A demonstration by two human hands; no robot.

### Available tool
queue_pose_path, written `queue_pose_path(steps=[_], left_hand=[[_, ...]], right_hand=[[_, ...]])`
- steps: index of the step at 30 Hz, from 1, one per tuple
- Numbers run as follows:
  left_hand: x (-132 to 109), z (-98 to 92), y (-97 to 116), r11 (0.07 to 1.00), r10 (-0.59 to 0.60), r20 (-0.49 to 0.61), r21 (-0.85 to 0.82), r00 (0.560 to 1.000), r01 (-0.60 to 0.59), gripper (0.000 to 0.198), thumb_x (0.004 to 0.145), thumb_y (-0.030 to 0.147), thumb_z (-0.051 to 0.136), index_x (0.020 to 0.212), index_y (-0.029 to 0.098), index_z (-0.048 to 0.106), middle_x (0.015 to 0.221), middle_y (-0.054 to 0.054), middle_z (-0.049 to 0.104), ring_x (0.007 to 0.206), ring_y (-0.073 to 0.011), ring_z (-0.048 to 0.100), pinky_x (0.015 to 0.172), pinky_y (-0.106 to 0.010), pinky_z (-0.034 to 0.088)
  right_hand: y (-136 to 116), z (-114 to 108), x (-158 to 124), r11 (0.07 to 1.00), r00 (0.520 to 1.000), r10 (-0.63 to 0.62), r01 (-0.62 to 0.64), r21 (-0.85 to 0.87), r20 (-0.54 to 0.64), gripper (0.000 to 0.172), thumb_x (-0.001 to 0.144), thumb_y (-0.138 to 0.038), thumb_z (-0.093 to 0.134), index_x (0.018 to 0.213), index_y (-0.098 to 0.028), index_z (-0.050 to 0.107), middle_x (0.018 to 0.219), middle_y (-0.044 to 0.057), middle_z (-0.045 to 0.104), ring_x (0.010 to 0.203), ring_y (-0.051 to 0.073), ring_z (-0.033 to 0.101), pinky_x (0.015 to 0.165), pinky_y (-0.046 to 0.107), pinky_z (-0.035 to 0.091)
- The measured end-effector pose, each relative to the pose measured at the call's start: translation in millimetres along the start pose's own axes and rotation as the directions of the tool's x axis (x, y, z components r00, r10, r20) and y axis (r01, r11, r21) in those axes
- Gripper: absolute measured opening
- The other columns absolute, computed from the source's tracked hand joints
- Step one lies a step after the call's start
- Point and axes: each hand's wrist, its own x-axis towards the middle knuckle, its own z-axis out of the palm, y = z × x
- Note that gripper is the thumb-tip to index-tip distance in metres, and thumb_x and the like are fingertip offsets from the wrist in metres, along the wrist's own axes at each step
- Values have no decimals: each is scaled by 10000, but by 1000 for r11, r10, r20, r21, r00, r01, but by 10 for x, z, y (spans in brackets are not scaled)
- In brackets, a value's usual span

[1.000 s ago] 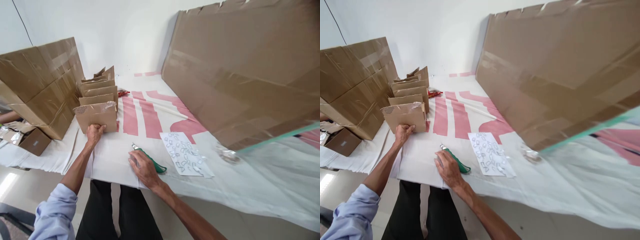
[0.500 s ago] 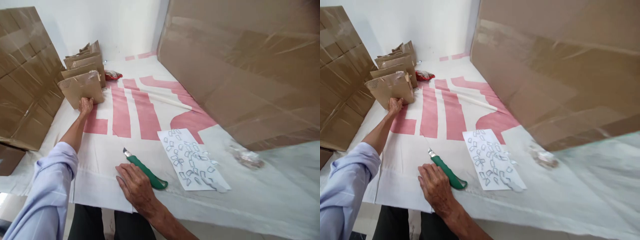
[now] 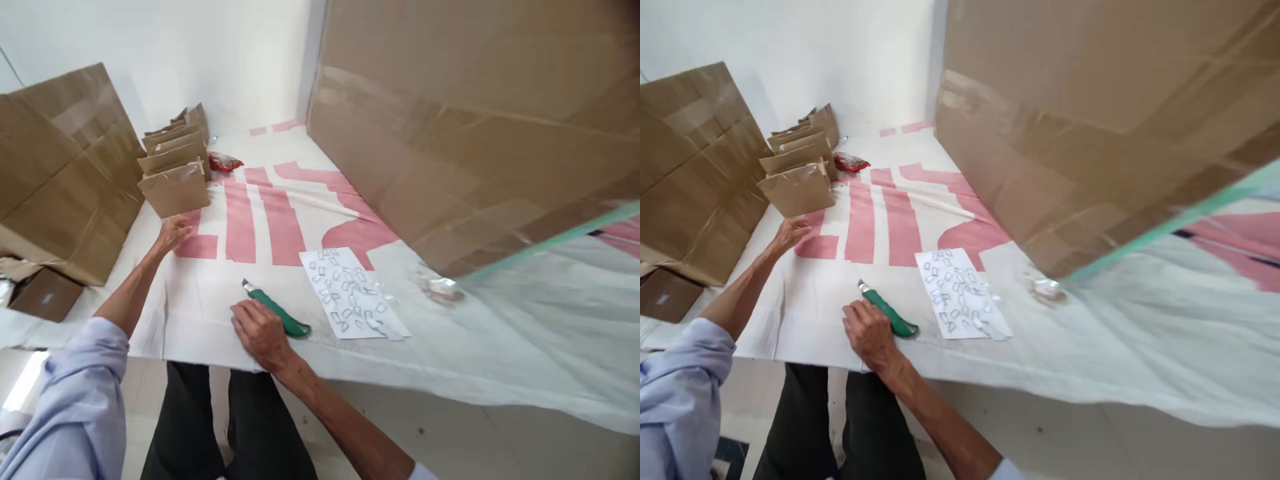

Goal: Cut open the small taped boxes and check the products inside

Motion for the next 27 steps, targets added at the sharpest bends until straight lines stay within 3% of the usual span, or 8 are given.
queue_pose_path(steps=[6,9,12,14,16,19,22,27], left_hand=[[-1728,-441,-316,996,-10,12,89,1000,9,305,809,277,781,1096,210,858,1177,-101,848,1009,-245,778,833,-322,635],[-2466,-853,-544,982,-63,-138,166,988,85,331,833,263,764,1156,234,833,1252,-114,805,1114,-283,751,900,-390,648],[-2894,-1433,-792,956,-95,-359,226,928,186,386,882,277,718,1255,200,783,1404,-184,699,1359,-373,619,1149,-559,549],[-2978,-1860,-979,930,-105,-494,258,863,260,499,886,300,723,1367,166,721,1512,-228,595,1475,-420,505,1270,-629,417],[-2924,-2252,-1165,858,-121,-610,333,784,391,641,841,358,797,1451,216,661,1565,-201,545,1515,-427,460,1283,-606,408],[-2700,-2658,-1380,770,-236,-563,389,792,506,782,789,442,864,1491,211,609,1655,-213,451,1564,-452,402,1271,-572,419],[-2489,-2793,-1465,727,-326,-463,434,824,532,722,794,460,849,1422,172,638,1621,-237,483,1465,-457,508,1233,-552,440],[-2472,-2674,-1386,703,-334,-425,482,841,523,510,886,516,742,1260,171,702,1479,-243,595,1346,-468,598,1148,-571,479]], right_hand=[[26,61,-143,1000,1000,25,-26,-4,-4,227,1061,-173,531,1003,-214,746,1010,101,785,963,269,678,865,380,522],[40,97,-191,1000,1000,8,-8,-21,-4,221,1054,-195,533,972,-220,736,987,101,780,948,272,673,861,384,514],[52,98,-216,1000,1000,-5,5,-24,15,208,1046,-209,539,952,-228,724,980,103,774,941,274,661,849,384,505],[58,98,-227,1000,1000,-4,5,-29,20,196,1036,-212,547,943,-233,718,977,102,770,940,276,657,851,387,503],[63,103,-236,999,1000,-4,5,-34,11,192,1028,-207,550,934,-234,715,974,102,767,941,275,658,848,387,504],[66,111,-242,999,1000,-5,5,-49,4,204,1027,-204,540,928,-236,714,979,103,767,949,275,666,840,383,509],[62,100,-238,998,1000,-17,17,-56,4,195,1026,-202,549,928,-234,714,969,104,764,951,277,667,834,381,515],[38,73,-220,999,999,12,-10,-49,30,212,1028,-189,541,918,-228,718,973,106,759,953,277,656,844,386,511]])
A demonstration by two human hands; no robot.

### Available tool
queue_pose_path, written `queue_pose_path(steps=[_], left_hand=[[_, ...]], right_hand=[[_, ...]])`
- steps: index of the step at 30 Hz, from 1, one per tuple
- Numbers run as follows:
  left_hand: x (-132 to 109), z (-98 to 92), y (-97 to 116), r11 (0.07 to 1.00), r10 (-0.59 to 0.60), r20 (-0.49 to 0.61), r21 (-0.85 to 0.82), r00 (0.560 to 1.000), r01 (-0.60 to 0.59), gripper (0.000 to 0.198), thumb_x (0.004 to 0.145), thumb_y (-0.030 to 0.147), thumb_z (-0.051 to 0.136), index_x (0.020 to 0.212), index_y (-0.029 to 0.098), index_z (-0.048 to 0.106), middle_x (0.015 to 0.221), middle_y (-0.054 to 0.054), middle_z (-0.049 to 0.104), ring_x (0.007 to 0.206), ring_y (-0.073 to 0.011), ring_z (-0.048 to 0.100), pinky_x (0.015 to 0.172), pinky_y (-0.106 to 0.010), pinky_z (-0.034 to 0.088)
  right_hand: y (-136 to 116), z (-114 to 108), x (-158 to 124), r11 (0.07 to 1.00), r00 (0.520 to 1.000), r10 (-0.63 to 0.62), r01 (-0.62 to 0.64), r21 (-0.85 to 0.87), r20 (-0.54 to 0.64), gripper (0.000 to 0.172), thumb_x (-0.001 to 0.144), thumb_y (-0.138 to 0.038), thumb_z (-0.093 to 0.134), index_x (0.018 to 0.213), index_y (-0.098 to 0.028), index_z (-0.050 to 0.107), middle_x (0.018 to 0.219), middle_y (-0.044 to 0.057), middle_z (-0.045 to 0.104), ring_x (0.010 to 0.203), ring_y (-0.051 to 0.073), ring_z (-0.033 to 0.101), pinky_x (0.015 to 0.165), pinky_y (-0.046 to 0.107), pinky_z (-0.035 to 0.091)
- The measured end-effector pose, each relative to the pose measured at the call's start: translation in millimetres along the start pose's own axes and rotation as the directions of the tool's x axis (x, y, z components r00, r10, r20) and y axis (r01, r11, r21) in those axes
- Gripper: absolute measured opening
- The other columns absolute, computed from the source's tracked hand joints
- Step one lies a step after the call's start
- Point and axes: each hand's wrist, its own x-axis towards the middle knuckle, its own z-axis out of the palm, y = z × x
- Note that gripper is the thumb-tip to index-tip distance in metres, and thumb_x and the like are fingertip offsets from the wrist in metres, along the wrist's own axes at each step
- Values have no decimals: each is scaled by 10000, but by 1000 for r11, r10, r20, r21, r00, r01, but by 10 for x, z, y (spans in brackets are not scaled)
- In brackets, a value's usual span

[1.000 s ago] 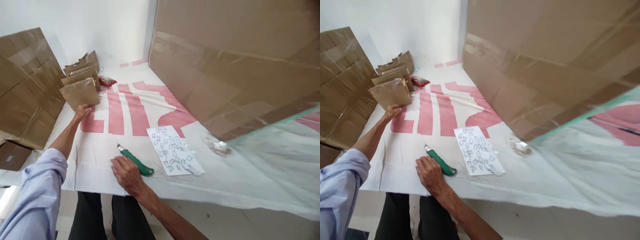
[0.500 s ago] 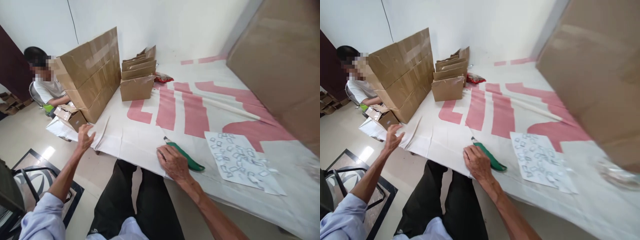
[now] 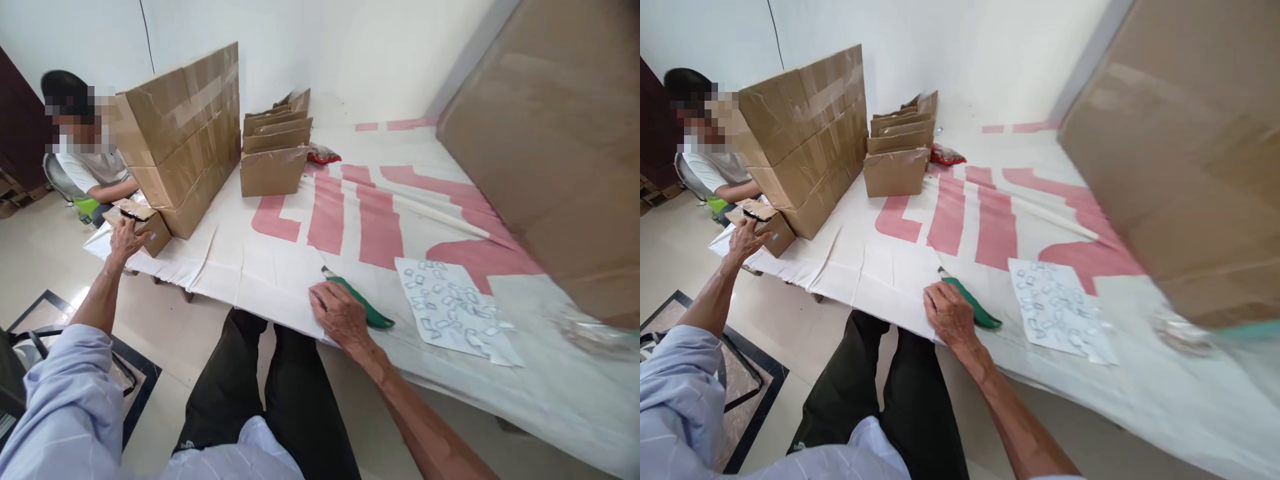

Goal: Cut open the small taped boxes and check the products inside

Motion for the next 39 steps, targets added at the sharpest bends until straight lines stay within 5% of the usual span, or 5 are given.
queue_pose_path(steps=[15,20,23,30,39], left_hand=[[-1567,-5,1007,880,473,2,-56,881,-472,618,916,634,765,1410,268,699,1382,-180,695,1220,-447,676,1061,-576,559],[-1237,-160,668,850,207,-331,-406,921,-337,739,866,601,812,1486,236,645,1489,-177,664,1297,-383,669,1028,-505,613],[-945,-95,495,715,4,-72,-697,997,-53,829,794,663,810,1455,188,656,1445,-213,703,1267,-397,709,967,-506,640],[-1310,228,666,567,228,119,-823,966,-32,896,711,677,889,1445,213,668,1499,-155,696,1354,-415,663,1011,-468,628],[-1496,691,740,516,648,198,-824,735,-233,1367,580,572,1047,1723,292,351,1811,-232,313,1660,-521,324,1187,-649,507]], right_hand=[[8,-15,49,997,995,71,-73,27,72,237,1042,-207,531,947,-220,747,1015,119,771,987,289,661,871,402,518],[4,-27,65,996,992,80,-84,42,95,237,1023,-201,523,952,-222,748,1005,125,766,986,294,661,885,409,524],[-8,-38,80,996,993,77,-81,44,87,249,1018,-197,513,976,-214,757,1014,131,774,1000,298,673,888,414,533],[4,-20,92,987,995,91,-96,127,46,227,1004,-231,534,962,-222,757,1002,133,787,1006,313,707,881,439,578],[-382,-547,534,947,955,121,-30,319,-269,333,1084,-443,541,1285,-242,714,1261,146,735,1193,319,706,1021,510,623]])
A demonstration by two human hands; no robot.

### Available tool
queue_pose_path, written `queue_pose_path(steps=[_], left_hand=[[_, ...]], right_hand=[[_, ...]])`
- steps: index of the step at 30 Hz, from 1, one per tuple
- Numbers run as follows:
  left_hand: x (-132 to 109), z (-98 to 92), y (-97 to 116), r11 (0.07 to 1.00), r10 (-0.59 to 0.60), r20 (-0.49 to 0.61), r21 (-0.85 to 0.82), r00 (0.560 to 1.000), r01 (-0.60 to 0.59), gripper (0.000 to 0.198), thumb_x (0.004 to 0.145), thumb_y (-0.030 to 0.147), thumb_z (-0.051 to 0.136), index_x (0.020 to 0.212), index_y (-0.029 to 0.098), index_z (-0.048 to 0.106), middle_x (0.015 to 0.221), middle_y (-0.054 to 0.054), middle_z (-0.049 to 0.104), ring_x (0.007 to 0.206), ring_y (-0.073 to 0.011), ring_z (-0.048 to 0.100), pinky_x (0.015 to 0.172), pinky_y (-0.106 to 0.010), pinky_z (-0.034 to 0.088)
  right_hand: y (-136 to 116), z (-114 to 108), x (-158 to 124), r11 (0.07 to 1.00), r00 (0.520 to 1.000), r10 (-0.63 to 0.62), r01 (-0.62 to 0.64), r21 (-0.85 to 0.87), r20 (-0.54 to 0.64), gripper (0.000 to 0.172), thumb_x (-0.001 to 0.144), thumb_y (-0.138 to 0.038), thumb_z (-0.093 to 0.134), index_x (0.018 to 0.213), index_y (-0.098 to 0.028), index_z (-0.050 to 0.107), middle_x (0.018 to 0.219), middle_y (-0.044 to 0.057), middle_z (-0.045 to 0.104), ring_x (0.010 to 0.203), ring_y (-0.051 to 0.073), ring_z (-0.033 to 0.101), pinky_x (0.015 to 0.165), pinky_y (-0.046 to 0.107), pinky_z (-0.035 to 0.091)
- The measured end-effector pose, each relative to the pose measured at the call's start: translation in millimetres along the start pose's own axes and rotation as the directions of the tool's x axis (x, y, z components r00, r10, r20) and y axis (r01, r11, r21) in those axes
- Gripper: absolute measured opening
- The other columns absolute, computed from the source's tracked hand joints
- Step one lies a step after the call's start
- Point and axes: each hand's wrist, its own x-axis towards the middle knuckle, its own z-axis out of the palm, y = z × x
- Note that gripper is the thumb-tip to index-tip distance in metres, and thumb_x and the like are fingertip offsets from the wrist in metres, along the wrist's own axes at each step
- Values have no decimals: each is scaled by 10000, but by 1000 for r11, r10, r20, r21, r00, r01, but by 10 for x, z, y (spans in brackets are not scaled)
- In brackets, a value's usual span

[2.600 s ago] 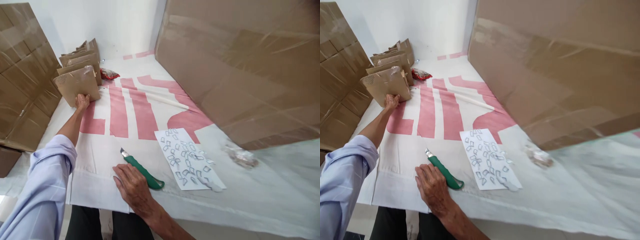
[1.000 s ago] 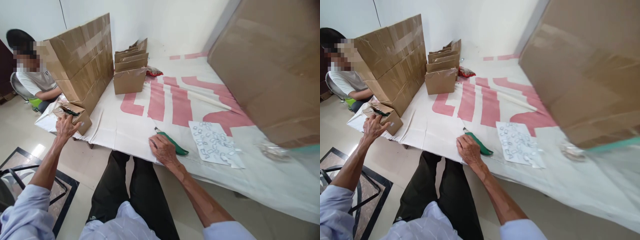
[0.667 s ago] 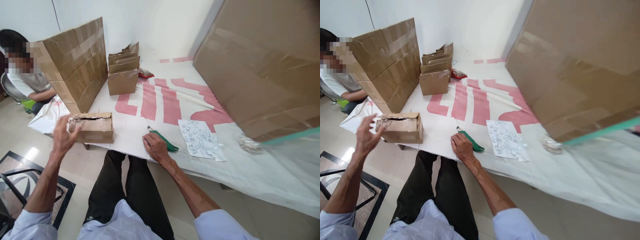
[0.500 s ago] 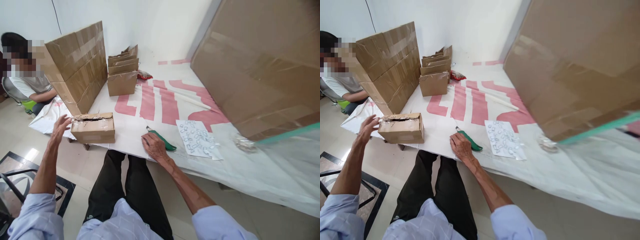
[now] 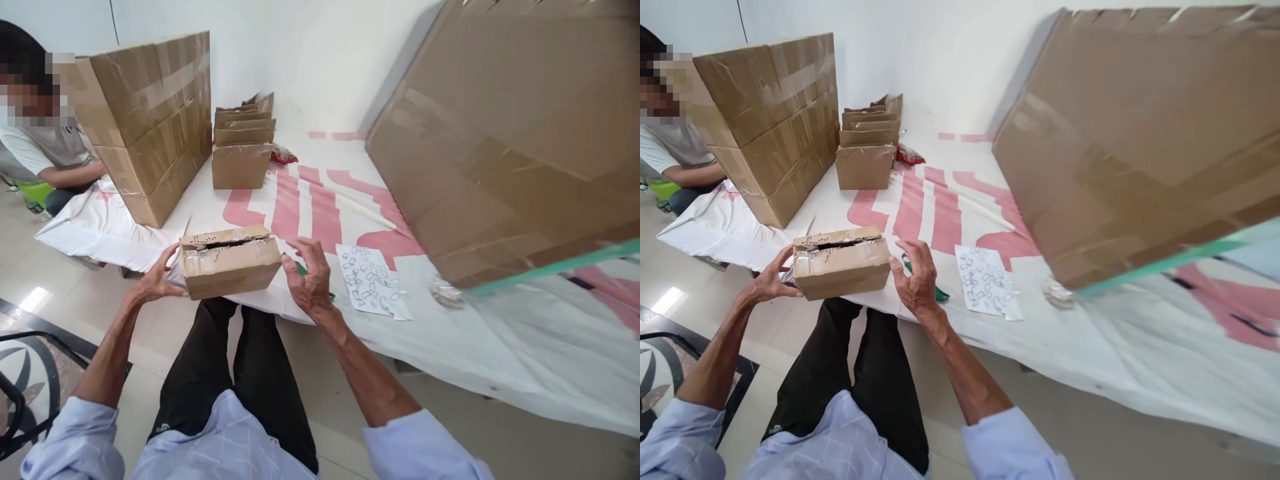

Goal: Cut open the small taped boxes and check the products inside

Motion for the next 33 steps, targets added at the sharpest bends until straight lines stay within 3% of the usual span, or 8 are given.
queue_pose_path(steps=[3,6,11,17,21,23,27,33], left_hand=[[52,234,-4,996,31,49,-81,998,-27,1422,628,612,1019,1769,280,238,1786,-265,350,1634,-519,384,1191,-676,493],[50,479,101,992,83,-56,-91,995,-88,1443,625,651,1021,1771,285,225,1746,-267,413,1607,-511,436,1223,-700,447],[95,776,357,973,194,-275,-66,941,-220,1410,546,762,1012,1689,230,380,1654,-245,515,1542,-466,530,1288,-627,421],[164,902,627,940,328,-334,27,884,-339,1142,631,656,1014,1560,219,514,1602,-216,580,1498,-428,573,1253,-586,467],[194,934,845,930,367,-306,104,879,-352,1090,602,508,1048,1521,229,533,1627,-222,576,1500,-436,568,1237,-612,461],[226,963,988,934,354,-295,152,887,-323,1093,587,456,1054,1522,242,529,1639,-219,574,1491,-442,572,1219,-628,466],[299,1050,1242,937,328,-296,220,897,-270,1077,575,414,1054,1508,267,536,1650,-199,580,1487,-449,568,1193,-641,468],[333,1123,1342,940,312,-292,232,904,-250,1052,572,359,1032,1498,259,542,1656,-193,578,1493,-446,556,1184,-624,454]], right_hand=[[-172,-49,221,996,993,-89,89,8,72,389,1066,-476,585,1361,-253,705,1369,149,717,1318,338,666,1159,561,557],[-141,-53,275,1000,988,-19,18,5,154,377,1056,-495,583,1293,-250,745,1326,147,740,1273,337,684,1160,572,554],[133,-124,189,981,984,142,-154,114,106,395,1057,-520,536,1166,-227,778,1256,138,775,1237,325,707,1141,560,553],[194,-303,204,969,970,226,-233,84,90,412,1041,-549,533,1137,-231,777,1213,120,775,1186,313,717,1096,550,570],[-285,-529,450,998,999,-27,25,-49,-32,298,1071,-439,581,1207,-249,765,1248,125,742,1194,323,693,1085,569,567],[-638,-601,613,966,972,-231,233,-108,36,224,1066,-348,618,1218,-278,767,1250,110,743,1198,320,679,1080,561,563],[-1143,-557,860,815,795,-472,558,-154,381,186,1054,-192,615,1076,-259,786,1116,83,754,1141,284,659,1011,479,567],[-1191,-483,971,637,646,-410,708,-305,644,190,1004,-96,636,994,-207,790,1107,110,746,1124,292,596,938,436,501]])
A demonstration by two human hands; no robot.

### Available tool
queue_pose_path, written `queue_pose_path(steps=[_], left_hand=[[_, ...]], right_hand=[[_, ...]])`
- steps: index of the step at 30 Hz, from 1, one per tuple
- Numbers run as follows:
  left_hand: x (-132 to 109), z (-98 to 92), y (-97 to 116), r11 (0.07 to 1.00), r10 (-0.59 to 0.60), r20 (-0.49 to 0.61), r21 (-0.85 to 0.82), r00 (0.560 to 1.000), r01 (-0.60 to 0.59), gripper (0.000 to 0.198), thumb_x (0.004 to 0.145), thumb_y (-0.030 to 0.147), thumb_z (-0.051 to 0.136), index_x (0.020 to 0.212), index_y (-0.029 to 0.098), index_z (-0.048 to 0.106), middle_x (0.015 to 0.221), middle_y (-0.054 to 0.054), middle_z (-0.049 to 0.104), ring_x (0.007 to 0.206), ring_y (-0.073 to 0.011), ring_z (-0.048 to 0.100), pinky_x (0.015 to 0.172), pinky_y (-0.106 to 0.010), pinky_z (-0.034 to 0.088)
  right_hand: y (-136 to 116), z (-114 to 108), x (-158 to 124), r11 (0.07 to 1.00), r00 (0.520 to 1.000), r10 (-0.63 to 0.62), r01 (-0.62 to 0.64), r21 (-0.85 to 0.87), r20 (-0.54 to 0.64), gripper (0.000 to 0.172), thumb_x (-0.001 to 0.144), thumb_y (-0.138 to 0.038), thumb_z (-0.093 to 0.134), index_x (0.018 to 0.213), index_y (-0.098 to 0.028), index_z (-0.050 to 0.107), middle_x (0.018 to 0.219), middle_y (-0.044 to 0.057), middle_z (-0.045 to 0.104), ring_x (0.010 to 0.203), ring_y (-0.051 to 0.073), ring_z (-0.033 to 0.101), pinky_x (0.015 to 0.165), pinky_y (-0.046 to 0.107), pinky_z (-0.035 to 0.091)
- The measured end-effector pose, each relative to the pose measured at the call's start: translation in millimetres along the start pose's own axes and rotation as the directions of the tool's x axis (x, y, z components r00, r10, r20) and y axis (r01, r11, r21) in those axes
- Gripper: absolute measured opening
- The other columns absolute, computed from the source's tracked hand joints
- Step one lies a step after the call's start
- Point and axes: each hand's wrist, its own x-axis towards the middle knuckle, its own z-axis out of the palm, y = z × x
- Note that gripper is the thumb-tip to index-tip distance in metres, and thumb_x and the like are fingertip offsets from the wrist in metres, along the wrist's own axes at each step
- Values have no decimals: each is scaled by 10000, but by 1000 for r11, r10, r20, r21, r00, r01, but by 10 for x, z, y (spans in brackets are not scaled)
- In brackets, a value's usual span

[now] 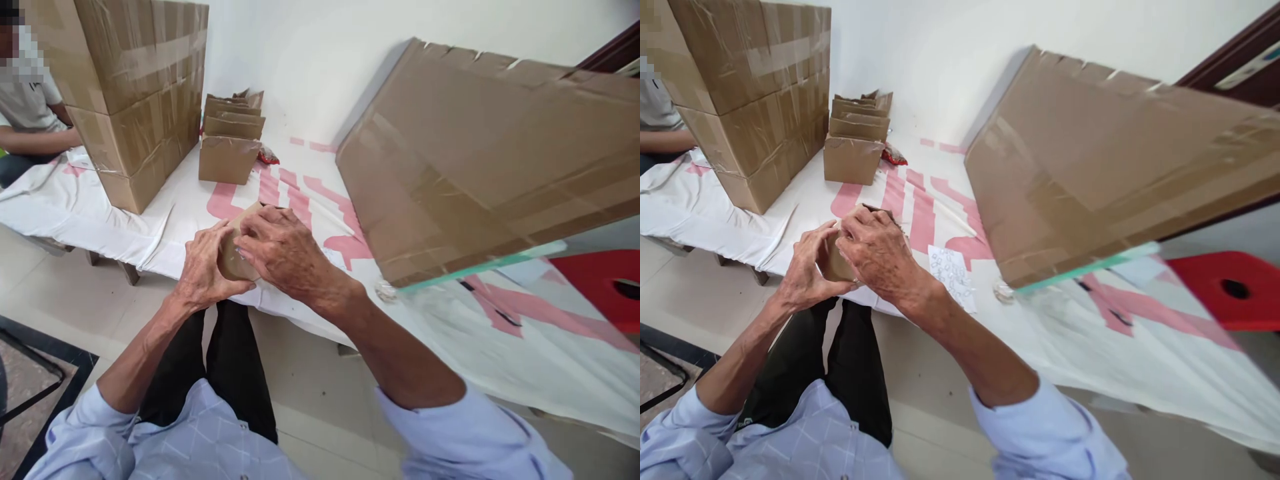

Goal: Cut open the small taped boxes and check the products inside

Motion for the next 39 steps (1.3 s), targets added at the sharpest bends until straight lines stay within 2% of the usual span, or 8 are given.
queue_pose_path(steps=[9,13,15,18,23,27,31,39], left_hand=[[22,-19,-31,999,38,16,-30,999,-37,1040,612,400,1029,1525,291,545,1669,-169,567,1490,-462,547,1192,-659,438],[54,-97,-116,997,75,-24,-32,997,-76,985,642,470,1025,1497,285,573,1594,-160,628,1475,-444,580,1219,-648,454],[48,-193,-215,997,72,-16,-34,997,-72,1007,645,534,1021,1507,275,570,1607,-164,611,1470,-443,589,1212,-634,485],[-17,-372,-464,998,25,26,-53,999,-24,1016,695,619,978,1546,274,544,1622,-157,587,1485,-435,584,1224,-629,503],[-227,-539,-952,982,-98,68,-156,993,107,1077,667,530,1009,1578,314,477,1662,-170,535,1525,-454,549,1200,-691,516],[-281,-546,-1078,955,-136,-8,-266,991,129,1094,529,423,1070,1472,432,517,1628,-99,602,1515,-449,572,1145,-688,560],[-171,-549,-1000,945,-175,-78,-294,982,145,1065,441,402,1075,1378,456,570,1511,-47,692,1458,-433,628,1104,-661,599],[-48,-543,-844,938,-236,-61,-274,970,211,1025,414,392,1077,1321,499,614,1490,16,718,1487,-453,610,1142,-739,561]], right_hand=[[-5,124,35,989,1000,8,-6,151,-9,250,958,-46,614,940,-234,778,1055,98,746,1076,303,617,941,480,516],[-11,-165,77,899,989,76,-13,437,-127,246,1072,-140,535,971,-247,732,1008,55,742,990,241,667,915,429,569],[144,-398,-4,833,931,266,-90,546,-252,206,1108,-240,548,980,-276,706,990,34,729,944,224,674,890,414,585],[585,-552,-383,751,723,575,-282,597,-383,136,1067,-330,647,937,-307,677,933,18,707,859,217,651,805,395,573],[1249,76,-1516,470,516,850,-656,590,-104,155,952,-323,629,832,-227,647,783,-5,652,750,169,591,731,322,504],[1311,703,-2171,250,358,913,-870,424,197,113,865,-233,588,755,-212,606,798,30,696,796,184,618,783,314,502],[1222,1000,-2363,240,355,890,-899,367,287,90,837,-177,595,775,-200,655,867,54,745,825,193,647,816,309,507],[1370,1251,-2310,331,407,833,-909,251,376,176,900,-112,596,829,-185,739,1000,97,766,1008,225,639,956,323,473]])
